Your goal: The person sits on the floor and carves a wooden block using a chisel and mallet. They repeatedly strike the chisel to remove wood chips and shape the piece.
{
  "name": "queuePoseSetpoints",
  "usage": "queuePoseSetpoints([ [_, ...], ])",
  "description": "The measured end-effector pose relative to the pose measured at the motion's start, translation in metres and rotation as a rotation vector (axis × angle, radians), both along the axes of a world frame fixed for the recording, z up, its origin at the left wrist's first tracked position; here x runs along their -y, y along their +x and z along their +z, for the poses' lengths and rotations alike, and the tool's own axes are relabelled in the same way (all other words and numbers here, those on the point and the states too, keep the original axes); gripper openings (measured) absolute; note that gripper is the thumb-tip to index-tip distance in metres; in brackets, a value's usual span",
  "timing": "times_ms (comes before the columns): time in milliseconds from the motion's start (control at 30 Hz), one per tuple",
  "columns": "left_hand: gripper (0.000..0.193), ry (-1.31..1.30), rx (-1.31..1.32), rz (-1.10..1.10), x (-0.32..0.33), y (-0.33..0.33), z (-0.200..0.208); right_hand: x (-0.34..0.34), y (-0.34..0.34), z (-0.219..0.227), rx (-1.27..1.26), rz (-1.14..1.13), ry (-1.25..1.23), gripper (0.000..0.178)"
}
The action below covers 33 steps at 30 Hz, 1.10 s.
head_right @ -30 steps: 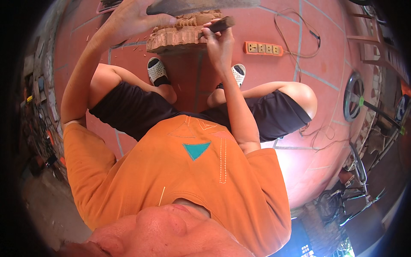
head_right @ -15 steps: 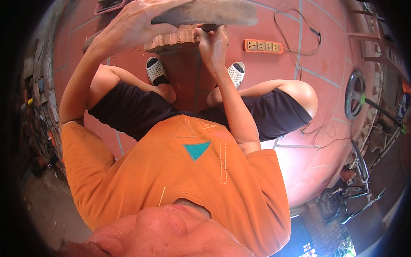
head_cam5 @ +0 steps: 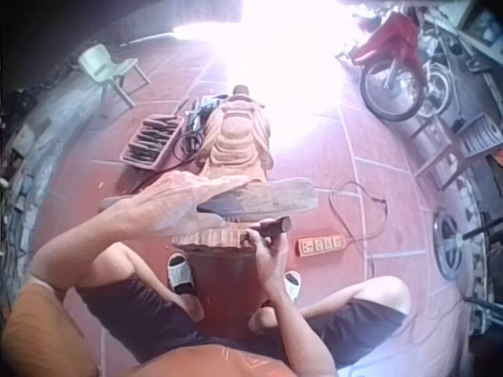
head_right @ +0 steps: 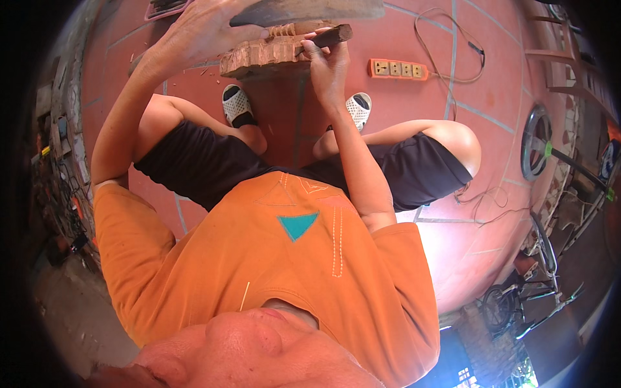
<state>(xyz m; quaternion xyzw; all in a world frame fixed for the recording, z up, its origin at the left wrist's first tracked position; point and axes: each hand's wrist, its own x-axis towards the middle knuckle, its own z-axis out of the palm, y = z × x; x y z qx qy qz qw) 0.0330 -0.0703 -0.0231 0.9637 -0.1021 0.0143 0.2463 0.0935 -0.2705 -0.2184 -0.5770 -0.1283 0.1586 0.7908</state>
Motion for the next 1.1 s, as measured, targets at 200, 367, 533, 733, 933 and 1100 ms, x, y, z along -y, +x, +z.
queuePoseSetpoints([
  [200,0.071,-0.056,-0.030,0.067,-0.010,-0.006,0.002,0.004,-0.007,0.003,-0.162,-0.066,0.054,0.024],
  [367,0.070,-0.132,-0.022,0.054,-0.013,-0.006,0.006,0.007,-0.010,0.010,-0.203,-0.077,0.062,0.020],
  [533,0.071,-0.136,-0.009,0.055,-0.016,-0.006,0.005,0.014,-0.005,0.019,0.151,-0.062,0.021,0.022],
  [733,0.071,-0.138,0.020,0.032,-0.016,-0.003,0.003,0.017,0.002,0.016,0.023,-0.046,-0.025,0.025],
  [933,0.071,-0.138,0.007,0.001,-0.012,-0.001,-0.002,0.015,0.001,0.001,0.027,0.003,-0.052,0.025],
  [1100,0.071,-0.166,-0.026,-0.033,-0.002,-0.003,0.011,0.012,-0.005,0.001,0.131,0.003,-0.077,0.023],
])
